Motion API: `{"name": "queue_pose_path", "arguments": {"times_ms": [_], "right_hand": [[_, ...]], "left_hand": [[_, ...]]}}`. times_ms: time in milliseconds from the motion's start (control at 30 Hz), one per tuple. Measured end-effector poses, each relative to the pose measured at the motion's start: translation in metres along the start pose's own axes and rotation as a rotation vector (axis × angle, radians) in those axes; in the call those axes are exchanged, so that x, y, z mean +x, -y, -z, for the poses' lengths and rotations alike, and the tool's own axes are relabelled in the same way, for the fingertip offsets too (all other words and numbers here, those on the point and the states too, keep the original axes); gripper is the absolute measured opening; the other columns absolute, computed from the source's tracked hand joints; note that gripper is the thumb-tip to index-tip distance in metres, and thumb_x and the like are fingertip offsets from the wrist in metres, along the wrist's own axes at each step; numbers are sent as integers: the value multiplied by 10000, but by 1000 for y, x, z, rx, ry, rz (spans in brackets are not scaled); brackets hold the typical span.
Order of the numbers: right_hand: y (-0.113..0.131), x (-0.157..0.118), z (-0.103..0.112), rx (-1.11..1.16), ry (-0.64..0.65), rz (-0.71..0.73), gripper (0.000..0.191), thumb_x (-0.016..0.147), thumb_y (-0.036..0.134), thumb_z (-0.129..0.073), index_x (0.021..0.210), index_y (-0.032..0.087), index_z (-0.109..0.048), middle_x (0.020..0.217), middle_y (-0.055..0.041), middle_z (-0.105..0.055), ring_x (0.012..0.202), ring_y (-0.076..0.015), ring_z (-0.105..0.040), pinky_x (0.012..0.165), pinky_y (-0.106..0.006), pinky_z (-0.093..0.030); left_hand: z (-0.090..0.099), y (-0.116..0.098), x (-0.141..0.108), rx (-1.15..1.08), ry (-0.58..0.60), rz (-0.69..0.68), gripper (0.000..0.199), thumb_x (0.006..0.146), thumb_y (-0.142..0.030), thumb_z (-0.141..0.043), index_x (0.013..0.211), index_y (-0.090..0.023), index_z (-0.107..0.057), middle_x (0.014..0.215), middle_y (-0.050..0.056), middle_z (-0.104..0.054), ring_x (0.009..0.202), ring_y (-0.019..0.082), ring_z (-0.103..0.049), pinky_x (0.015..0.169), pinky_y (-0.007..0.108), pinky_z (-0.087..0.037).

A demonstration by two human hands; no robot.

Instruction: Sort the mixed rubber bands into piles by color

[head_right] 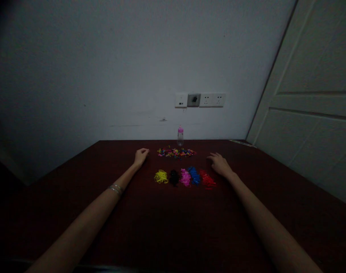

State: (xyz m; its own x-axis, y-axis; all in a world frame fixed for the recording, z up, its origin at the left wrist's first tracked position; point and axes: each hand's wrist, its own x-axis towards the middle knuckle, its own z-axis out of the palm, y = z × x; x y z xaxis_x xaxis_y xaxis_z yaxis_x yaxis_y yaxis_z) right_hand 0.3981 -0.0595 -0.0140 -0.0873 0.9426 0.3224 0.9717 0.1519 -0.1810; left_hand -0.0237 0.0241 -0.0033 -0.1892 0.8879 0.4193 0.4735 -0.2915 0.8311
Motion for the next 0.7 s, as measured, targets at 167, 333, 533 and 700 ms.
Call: {"name": "queue_pose_path", "arguments": {"times_ms": [167, 333, 533, 700], "right_hand": [[-11, -5, -14, -39, -10, -36, 512, 732, 79, -405, 1213, 150, -567, 1320, -119, -496, 1217, -256, -443, 1009, -400, -357], [-7, -6, -10, -42, -21, -55, 498, 743, 91, -380, 1194, 157, -583, 1296, -104, -522, 1173, -228, -492, 997, -358, -372], [-3, -9, -6, -18, -22, -70, 493, 742, 99, -384, 1188, 151, -588, 1293, -102, -526, 1173, -231, -495, 997, -351, -371], [0, -9, -4, -10, -17, -83, 477, 764, 106, -376, 1190, 154, -585, 1297, -106, -521, 1172, -228, -495, 991, -356, -376]], "left_hand": [[-1, -4, -2, 111, 34, -2, 194, 721, -253, -547, 745, -122, -689, 725, 57, -672, 688, 155, -593, 646, 229, -427], [-3, -13, -7, 300, 151, -7, 200, 733, -257, -554, 818, -150, -700, 818, 64, -684, 755, 165, -608, 691, 242, -441], [-7, -26, -6, 538, 421, -123, 235, 704, -281, -593, 899, -204, -698, 907, 56, -675, 836, 195, -607, 718, 254, -442], [-14, -32, 1, 575, 519, -181, 215, 702, -267, -599, 886, -205, -690, 934, 73, -667, 868, 212, -601, 713, 254, -435]]}}
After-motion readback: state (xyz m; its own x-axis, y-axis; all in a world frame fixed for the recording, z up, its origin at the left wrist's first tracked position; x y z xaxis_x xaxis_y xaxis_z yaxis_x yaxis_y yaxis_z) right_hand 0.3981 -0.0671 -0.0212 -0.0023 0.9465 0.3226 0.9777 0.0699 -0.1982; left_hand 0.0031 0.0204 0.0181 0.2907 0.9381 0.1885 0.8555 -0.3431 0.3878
